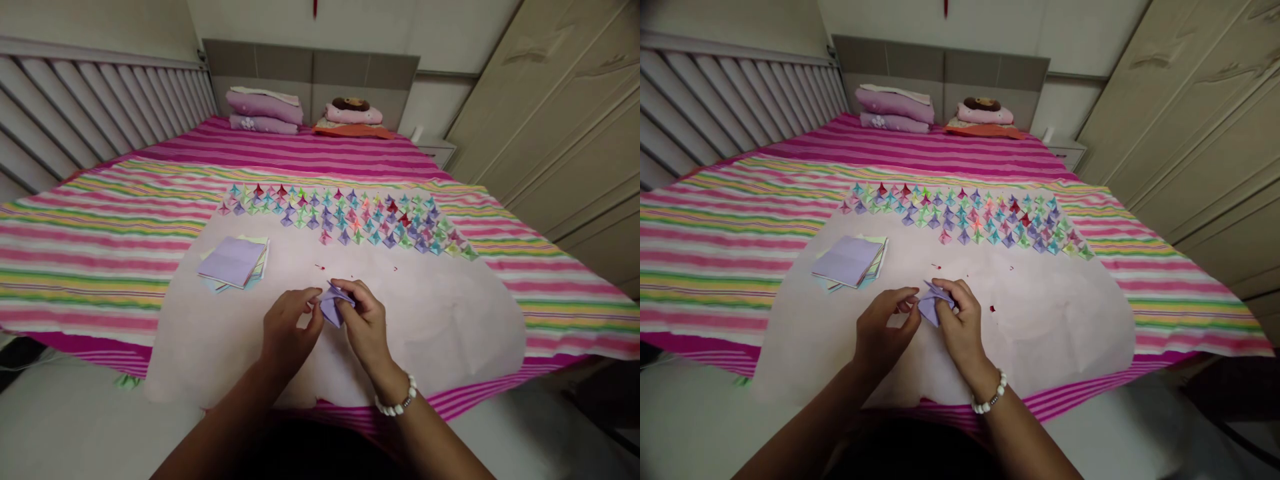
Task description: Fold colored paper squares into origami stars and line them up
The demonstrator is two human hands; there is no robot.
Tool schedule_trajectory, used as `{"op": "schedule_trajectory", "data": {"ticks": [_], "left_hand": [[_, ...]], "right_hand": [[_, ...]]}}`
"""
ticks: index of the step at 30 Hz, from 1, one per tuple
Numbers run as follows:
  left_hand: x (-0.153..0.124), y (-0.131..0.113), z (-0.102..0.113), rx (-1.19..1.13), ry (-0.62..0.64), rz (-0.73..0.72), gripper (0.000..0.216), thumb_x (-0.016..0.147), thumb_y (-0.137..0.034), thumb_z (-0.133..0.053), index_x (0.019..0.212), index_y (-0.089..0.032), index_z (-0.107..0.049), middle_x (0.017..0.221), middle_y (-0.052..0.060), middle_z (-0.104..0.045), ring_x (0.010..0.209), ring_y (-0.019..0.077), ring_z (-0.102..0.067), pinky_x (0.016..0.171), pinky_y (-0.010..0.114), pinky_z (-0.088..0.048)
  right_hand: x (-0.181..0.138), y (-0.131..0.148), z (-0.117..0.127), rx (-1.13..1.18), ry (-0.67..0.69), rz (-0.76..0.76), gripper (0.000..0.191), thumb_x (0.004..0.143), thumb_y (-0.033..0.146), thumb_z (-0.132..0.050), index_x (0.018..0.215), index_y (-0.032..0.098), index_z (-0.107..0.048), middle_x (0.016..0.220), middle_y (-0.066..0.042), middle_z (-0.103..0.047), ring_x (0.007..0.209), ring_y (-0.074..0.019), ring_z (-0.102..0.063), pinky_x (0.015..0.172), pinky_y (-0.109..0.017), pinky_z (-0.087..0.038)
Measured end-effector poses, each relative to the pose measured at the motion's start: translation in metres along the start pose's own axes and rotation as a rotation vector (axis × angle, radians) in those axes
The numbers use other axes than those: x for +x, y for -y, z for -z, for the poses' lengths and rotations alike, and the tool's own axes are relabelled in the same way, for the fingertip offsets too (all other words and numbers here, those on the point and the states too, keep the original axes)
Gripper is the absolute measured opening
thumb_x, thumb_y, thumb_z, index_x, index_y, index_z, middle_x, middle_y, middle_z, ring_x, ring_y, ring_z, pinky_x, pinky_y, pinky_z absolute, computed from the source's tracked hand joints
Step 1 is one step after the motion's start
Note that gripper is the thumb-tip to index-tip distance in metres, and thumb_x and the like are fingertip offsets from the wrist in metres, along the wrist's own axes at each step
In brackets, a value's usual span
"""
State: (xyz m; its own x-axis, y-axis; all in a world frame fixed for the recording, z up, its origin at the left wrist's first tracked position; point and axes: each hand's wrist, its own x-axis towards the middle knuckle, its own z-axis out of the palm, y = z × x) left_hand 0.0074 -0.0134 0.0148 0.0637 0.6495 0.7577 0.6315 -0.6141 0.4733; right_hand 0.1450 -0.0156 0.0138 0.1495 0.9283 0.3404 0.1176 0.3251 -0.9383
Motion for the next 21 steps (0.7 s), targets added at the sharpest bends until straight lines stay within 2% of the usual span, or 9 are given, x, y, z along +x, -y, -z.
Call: {"op": "schedule_trajectory", "data": {"ticks": [3, 5, 7, 9, 11, 13, 17, 21], "left_hand": [[-0.004, -0.004, 0.0, -0.03, -0.011, 0.012, 0.026, 0.077, -0.006, -0.056, 0.098, -0.02, -0.062, 0.075, -0.001, -0.066, 0.062, 0.0105, -0.057, 0.065, 0.024, -0.049], [-0.004, -0.008, 0.002, -0.097, 0.013, 0.087, 0.023, 0.078, -0.009, -0.057, 0.097, -0.021, -0.062, 0.076, -0.001, -0.067, 0.064, 0.0108, -0.058, 0.066, 0.024, -0.049], [-0.002, -0.01, 0.004, -0.221, 0.045, 0.255, 0.021, 0.079, -0.016, -0.058, 0.099, -0.021, -0.063, 0.078, 0.001, -0.068, 0.067, 0.012, -0.06, 0.068, 0.025, -0.05], [0.003, -0.009, 0.006, -0.398, 0.079, 0.506, 0.021, 0.081, -0.025, -0.059, 0.1, -0.019, -0.064, 0.082, 0.003, -0.069, 0.073, 0.0136, -0.061, 0.069, 0.026, -0.05], [0.009, -0.005, 0.006, -0.572, 0.141, 0.766, 0.023, 0.082, -0.035, -0.059, 0.093, -0.017, -0.067, 0.083, 0.005, -0.069, 0.071, 0.0138, -0.061, 0.064, 0.025, -0.048], [0.013, 0.0, 0.005, -0.673, 0.235, 0.923, 0.028, 0.079, -0.043, -0.061, 0.08, -0.016, -0.069, 0.074, 0.004, -0.067, 0.062, 0.0118, -0.056, 0.057, 0.023, -0.043], [0.014, 0.002, 0.005, -0.715, 0.34, 0.955, 0.029, 0.07, -0.044, -0.07, 0.062, -0.016, -0.064, 0.056, -0.003, -0.055, 0.052, 0.0084, -0.045, 0.051, 0.021, -0.034], [0.013, -0.001, 0.007, -0.689, 0.384, 0.941, 0.026, 0.068, -0.04, -0.07, 0.061, -0.016, -0.065, 0.054, -0.003, -0.054, 0.053, 0.0089, -0.045, 0.052, 0.022, -0.034]], "right_hand": [[-0.001, 0.0, -0.001, -0.007, -0.036, -0.01, 0.029, 0.081, 0.014, -0.053, 0.103, 0.025, -0.067, 0.091, -0.002, -0.06, 0.08, -0.0162, -0.056, 0.069, -0.03, -0.045], [-0.001, -0.001, -0.001, -0.014, -0.068, -0.005, 0.028, 0.082, 0.015, -0.052, 0.104, 0.025, -0.065, 0.093, -0.002, -0.06, 0.081, -0.0163, -0.056, 0.07, -0.03, -0.045], [-0.001, -0.002, 0.0, -0.021, -0.085, 0.004, 0.027, 0.083, 0.015, -0.053, 0.105, 0.025, -0.064, 0.093, -0.002, -0.06, 0.083, -0.0168, -0.057, 0.073, -0.032, -0.046], [-0.001, -0.003, 0.0, -0.025, -0.087, 0.024, 0.026, 0.084, 0.015, -0.053, 0.105, 0.025, -0.064, 0.093, -0.002, -0.06, 0.085, -0.0176, -0.057, 0.076, -0.033, -0.046], [-0.002, -0.004, -0.001, -0.045, -0.084, 0.063, 0.025, 0.084, 0.015, -0.053, 0.104, 0.024, -0.064, 0.094, -0.003, -0.06, 0.088, -0.0185, -0.058, 0.077, -0.034, -0.046], [-0.002, -0.004, -0.001, -0.094, -0.083, 0.124, 0.024, 0.085, 0.014, -0.052, 0.104, 0.024, -0.064, 0.093, -0.003, -0.061, 0.087, -0.0187, -0.057, 0.076, -0.034, -0.046], [-0.003, -0.003, -0.001, -0.197, -0.06, 0.245, 0.026, 0.085, 0.011, -0.049, 0.103, 0.023, -0.064, 0.091, -0.003, -0.061, 0.082, -0.0182, -0.057, 0.07, -0.032, -0.046], [-0.003, -0.002, -0.001, -0.237, -0.051, 0.28, 0.027, 0.086, 0.01, -0.048, 0.102, 0.023, -0.064, 0.09, -0.004, -0.06, 0.08, -0.0185, -0.056, 0.067, -0.032, -0.046]]}}
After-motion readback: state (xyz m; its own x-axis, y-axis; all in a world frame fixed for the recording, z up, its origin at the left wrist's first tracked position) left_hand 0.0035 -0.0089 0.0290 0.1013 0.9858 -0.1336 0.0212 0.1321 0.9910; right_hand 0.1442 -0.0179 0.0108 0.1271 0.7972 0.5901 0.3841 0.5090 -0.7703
